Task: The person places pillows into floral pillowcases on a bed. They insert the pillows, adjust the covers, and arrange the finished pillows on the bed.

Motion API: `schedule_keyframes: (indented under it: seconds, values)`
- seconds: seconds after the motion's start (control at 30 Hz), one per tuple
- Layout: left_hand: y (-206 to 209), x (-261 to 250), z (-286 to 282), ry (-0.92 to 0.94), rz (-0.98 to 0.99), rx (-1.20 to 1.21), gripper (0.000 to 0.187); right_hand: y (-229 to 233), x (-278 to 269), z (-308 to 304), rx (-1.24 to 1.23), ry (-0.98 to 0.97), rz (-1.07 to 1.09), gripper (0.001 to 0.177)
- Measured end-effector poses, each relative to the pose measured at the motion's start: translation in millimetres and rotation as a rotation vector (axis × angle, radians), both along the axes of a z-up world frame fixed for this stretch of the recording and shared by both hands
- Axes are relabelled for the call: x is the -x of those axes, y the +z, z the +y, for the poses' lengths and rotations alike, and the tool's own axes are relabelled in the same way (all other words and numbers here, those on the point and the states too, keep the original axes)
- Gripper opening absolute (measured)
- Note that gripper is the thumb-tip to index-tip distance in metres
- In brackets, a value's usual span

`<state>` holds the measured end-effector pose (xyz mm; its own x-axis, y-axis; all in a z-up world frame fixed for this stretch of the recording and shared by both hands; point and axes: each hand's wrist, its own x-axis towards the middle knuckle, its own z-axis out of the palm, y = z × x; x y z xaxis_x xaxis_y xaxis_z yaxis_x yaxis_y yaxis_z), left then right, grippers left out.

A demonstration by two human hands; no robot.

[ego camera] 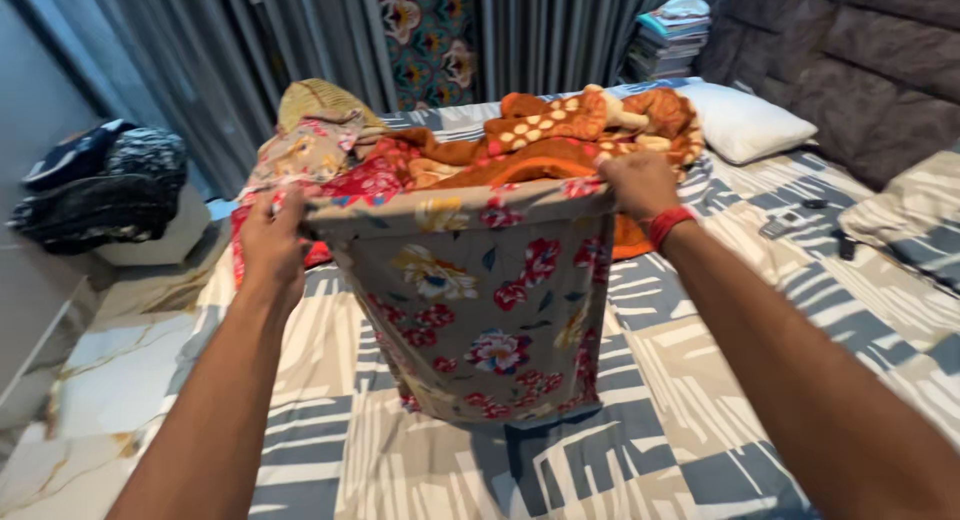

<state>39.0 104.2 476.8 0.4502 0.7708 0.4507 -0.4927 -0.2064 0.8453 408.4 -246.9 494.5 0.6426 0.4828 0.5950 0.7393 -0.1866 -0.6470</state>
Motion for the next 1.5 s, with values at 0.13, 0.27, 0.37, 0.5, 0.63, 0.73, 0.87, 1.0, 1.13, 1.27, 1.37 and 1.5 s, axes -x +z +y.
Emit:
schedule_keyframes:
  seconds: [0.13, 0.27, 0.37, 0.5, 0.63, 0.73, 0.87, 1.0, 1.13, 1.27, 1.37, 1.5]
  values:
    - [-13.0, 0.3, -7.6, -0.126, -0.002, 0.108, 0.028, -8.0, 21.3, -16.4, -0.347, 0.373, 0.804, 0.029]
    - [-8.4, 4.5, -33.7, -0.232, 0.180, -0.135, 0.060, 2.8, 41.7, -30.4, -0.286, 0.399, 0.695, 0.029]
    - [5.3, 0.8, -48.5, -0.206, 0.363, -0.251, 0.081, 8.0, 53.3, -41.5, -0.100, 0.452, 0.414, 0.058]
    - [27.7, 0.7, -46.8, 0.091, 0.633, -0.536, 0.047, 10.6, 46.4, -41.2, 0.070, 0.441, 0.240, 0.040]
    - [41.6, 5.7, -36.3, 0.040, 0.848, -0.457, 0.026, 7.3, 18.5, -49.8, 0.022, 0.390, 0.423, 0.017]
    - [33.5, 2.0, -30.8, -0.114, 0.773, -0.215, 0.028, -11.3, 13.8, -43.6, -0.076, 0.303, 0.652, 0.019]
    - [8.4, 6.2, -21.2, -0.411, 0.456, 0.001, 0.027, -39.5, 21.0, -42.7, -0.232, 0.309, 0.965, 0.022]
    - [-12.4, 9.3, -14.4, -0.470, 0.288, 0.185, 0.026, -61.2, 18.7, -52.4, -0.280, 0.421, 1.249, 0.028]
    - [-30.8, -10.0, -11.5, -0.448, 0.381, 0.191, 0.025, -66.1, 14.5, -58.2, -0.024, 0.285, 1.396, 0.036]
    - [-43.6, -37.9, -8.7, -0.380, 0.596, 0.161, 0.023, -66.9, 4.3, -64.7, 0.137, 0.283, 1.314, 0.026]
    - [-55.8, -45.1, -1.5, -0.382, 0.662, 0.297, 0.023, -72.6, 2.3, -64.9, 0.049, 0.330, 1.344, 0.024]
    - [-75.7, -40.9, 1.8, -0.201, 0.675, 0.172, 0.031, -74.2, 2.2, -60.3, -0.096, 0.223, 1.228, 0.032]
